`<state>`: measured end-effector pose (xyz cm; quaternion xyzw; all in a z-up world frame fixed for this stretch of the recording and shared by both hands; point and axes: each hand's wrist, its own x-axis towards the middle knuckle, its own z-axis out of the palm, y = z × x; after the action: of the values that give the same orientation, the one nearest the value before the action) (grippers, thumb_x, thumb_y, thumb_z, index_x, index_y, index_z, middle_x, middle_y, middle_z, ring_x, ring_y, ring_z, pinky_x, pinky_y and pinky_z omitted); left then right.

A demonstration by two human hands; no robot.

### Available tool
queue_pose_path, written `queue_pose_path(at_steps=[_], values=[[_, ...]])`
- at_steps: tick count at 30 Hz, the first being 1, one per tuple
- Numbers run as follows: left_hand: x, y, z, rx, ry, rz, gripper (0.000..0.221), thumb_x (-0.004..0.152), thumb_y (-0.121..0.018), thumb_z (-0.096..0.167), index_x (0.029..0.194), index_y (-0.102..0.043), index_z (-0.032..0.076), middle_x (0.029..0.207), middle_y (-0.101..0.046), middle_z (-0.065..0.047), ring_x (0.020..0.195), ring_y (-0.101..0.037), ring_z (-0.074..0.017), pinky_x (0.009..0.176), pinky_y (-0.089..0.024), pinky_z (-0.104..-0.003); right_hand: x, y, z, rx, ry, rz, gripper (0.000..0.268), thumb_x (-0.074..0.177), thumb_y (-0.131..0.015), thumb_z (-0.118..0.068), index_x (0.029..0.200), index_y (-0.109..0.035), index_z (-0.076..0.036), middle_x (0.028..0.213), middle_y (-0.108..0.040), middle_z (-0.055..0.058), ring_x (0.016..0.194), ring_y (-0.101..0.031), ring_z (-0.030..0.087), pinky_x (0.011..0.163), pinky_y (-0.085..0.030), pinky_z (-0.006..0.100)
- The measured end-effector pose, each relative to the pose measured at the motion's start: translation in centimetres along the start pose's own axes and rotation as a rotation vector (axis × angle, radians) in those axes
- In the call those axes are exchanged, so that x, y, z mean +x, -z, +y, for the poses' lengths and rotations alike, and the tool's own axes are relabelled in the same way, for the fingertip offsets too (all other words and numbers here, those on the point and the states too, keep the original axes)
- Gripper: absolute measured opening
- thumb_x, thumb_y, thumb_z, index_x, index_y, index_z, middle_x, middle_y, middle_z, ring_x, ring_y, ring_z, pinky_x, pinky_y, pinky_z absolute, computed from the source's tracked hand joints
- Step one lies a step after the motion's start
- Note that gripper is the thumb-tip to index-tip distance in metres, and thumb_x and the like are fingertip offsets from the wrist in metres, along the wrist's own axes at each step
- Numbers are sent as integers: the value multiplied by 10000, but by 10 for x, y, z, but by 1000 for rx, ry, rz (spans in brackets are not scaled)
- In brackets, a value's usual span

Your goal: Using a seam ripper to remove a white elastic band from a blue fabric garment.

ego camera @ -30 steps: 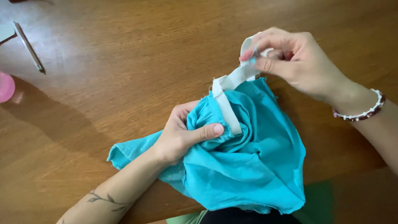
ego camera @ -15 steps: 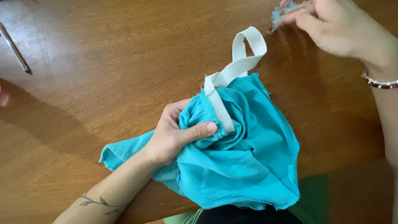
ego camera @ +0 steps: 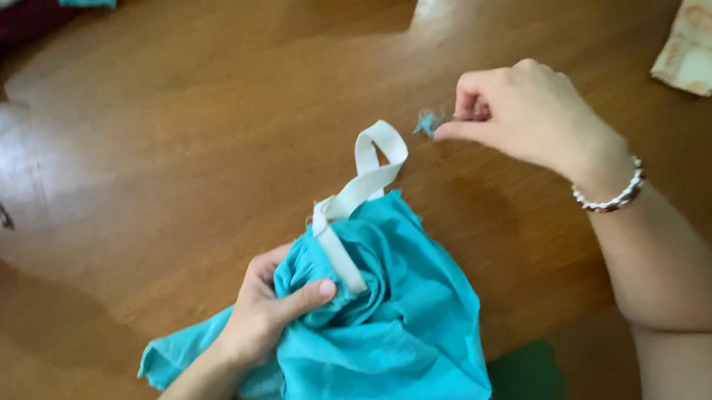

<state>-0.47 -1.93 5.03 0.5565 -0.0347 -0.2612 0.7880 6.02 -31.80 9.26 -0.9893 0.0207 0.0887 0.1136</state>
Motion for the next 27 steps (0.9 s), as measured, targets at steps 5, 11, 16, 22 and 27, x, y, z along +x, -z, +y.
queue_pose_path(at_steps=[5,11,16,22,27], values=[[10,35,-32,-47,79,-154,328,781,-824,222,1007,-740,0,930,-773,-137,815,-743,-272,767,-658,-376,5,-1,14,31,-8,-4,384,855,-708,-523,1096,-707,-224,1083,-670,-22,889,-667,225,786,-502,448],[7,37,-36,-37,92,-130,323,774,-826,202,1007,-738,-3,931,-780,-138,818,-747,-255,767,-658,-369,18,-25,24,95,333,-5,520,886,-686,-101,1374,-618,-267,1275,-577,49,944,-658,284,836,-526,451],[7,36,-34,-53,109,-137,372,774,-822,212,1065,-730,-1,989,-780,-160,871,-759,-292,809,-666,-402,30,-38,19,33,264,-129,261,912,-676,-188,1165,-706,-244,1166,-678,-46,1029,-662,250,771,-529,459],[8,36,-35,-64,84,-138,319,783,-824,204,1008,-731,-1,936,-775,-136,831,-746,-258,782,-655,-369,42,-50,50,-151,138,164,129,982,-642,-271,1021,-764,-256,1000,-755,4,903,-693,309,665,-558,512],[7,32,-34,-99,70,-111,317,793,-815,188,1027,-709,2,930,-760,-118,827,-730,-234,776,-643,-350,19,-38,19,46,334,453,480,974,-713,-143,1386,-508,-9,1113,-722,138,928,-611,417,783,-501,519]])
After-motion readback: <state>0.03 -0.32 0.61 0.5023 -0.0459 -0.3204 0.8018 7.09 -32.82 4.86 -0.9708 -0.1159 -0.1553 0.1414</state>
